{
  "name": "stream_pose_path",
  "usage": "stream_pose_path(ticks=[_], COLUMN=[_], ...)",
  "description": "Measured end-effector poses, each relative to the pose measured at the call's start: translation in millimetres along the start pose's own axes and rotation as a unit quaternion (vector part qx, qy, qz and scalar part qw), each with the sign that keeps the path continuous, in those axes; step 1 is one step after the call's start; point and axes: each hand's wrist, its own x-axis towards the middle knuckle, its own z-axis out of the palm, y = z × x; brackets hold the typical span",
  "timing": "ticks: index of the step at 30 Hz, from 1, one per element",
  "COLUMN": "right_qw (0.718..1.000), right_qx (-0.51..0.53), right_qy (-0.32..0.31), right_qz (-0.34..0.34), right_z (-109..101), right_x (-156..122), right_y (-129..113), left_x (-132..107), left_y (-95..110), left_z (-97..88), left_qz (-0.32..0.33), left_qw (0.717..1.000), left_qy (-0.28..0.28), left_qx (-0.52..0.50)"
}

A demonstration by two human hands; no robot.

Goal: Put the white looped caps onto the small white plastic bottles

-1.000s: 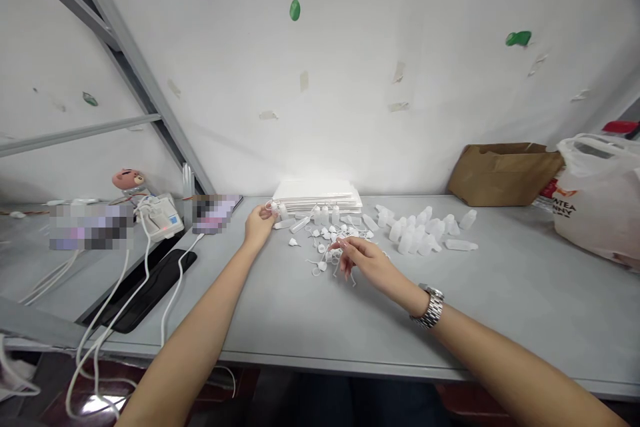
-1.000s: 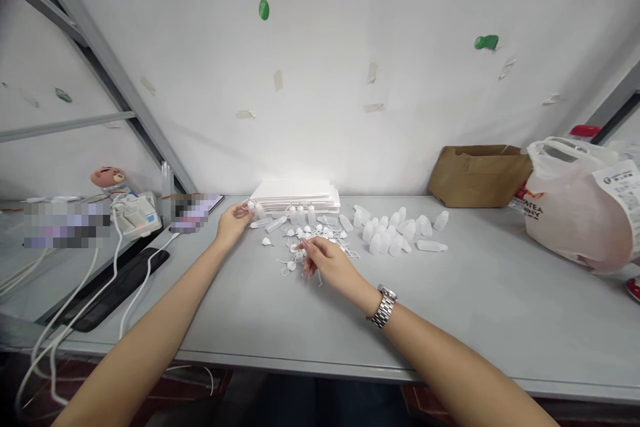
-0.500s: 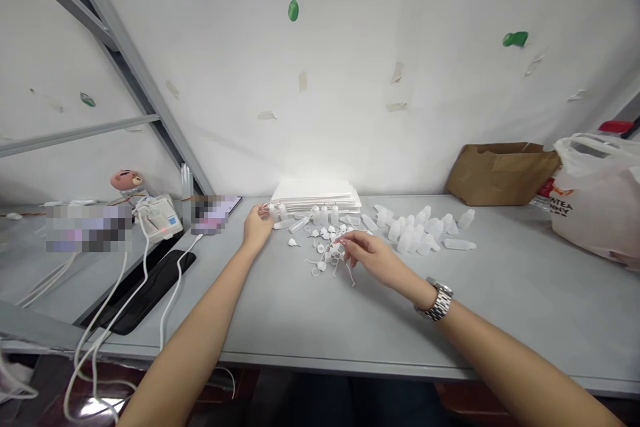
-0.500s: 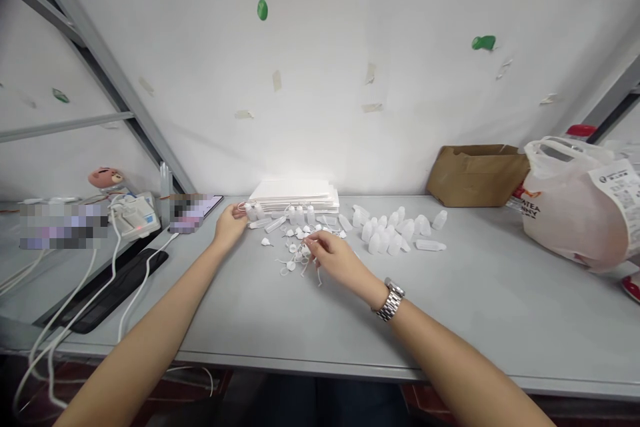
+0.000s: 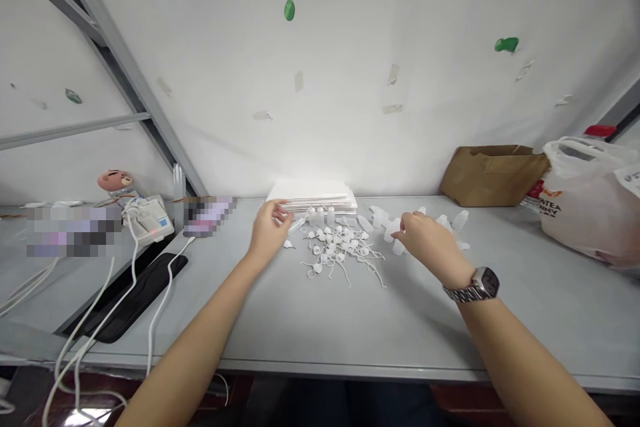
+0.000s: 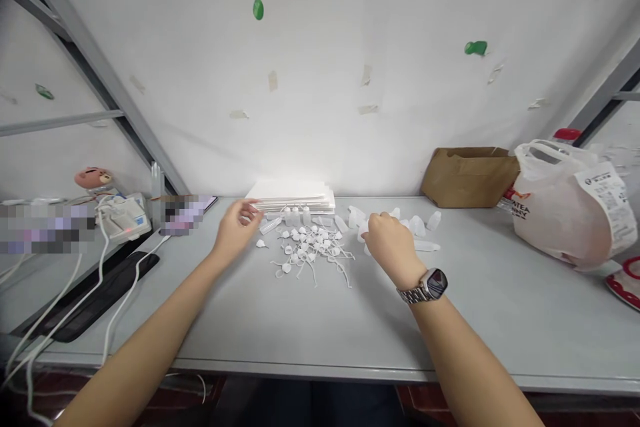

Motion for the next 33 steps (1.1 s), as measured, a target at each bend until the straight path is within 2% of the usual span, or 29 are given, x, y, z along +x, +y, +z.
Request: stream_pose_path(ticks=[2,3,5,8,13,16,20,25,29,31,33], right_qw=[1.0,1.0,0.999,0.999,0.992,0.987,0.986,0.986,0.985,0.986,0.986], right_qx=[-0.013,-0.015,-0.013,0.007,0.051,0.055,0.016,-0.017,0.023,0.048,0.081], right_qy=[-0.013,-0.019,-0.028,-0.037,-0.079,-0.1,-0.071,-0.042,-0.039,-0.048,-0.065], right_qz=[-0.01,-0.015,-0.023,-0.036,-0.084,-0.115,-0.147,-0.158,-0.164,-0.155,-0.132], right_z=[0.6,0.8,1.2,2.9,13.0,20.3,23.9,25.6,25.9,23.6,20.3], right_x=[-0.8,-1.0,-1.3,-2.0,-2.6,-2.9,-4.8,-5.0,-3.5,-3.4,-3.4], right_y=[-2.7,-3.7,-5.2,-8.3,-18.2,-21.7,-22.0,-22.6,-25.2,-26.8,-28.1], left_x=[-11.1,-16.4,-24.9,-30.9,-30.3,-29.8,-28.8,-26.1,-27.3,-30.2,-34.1], left_y=[9.6,13.2,18.0,20.5,20.9,20.2,15.7,12.1,15.9,19.0,20.8], left_z=[10.9,15.2,20.9,23.0,21.3,20.5,19.3,17.9,22.3,28.6,37.2], left_qz=[0.027,0.045,0.049,0.04,0.055,0.031,-0.025,-0.022,-0.031,-0.007,0.036], left_qw=[0.996,0.989,0.972,0.956,0.957,0.953,0.945,0.939,0.964,0.974,0.975], left_qy=[-0.08,-0.14,-0.224,-0.283,-0.279,-0.297,-0.323,-0.341,-0.261,-0.22,-0.202], left_qx=[0.002,0.021,0.051,0.069,0.064,0.055,0.044,0.027,0.04,0.056,0.082])
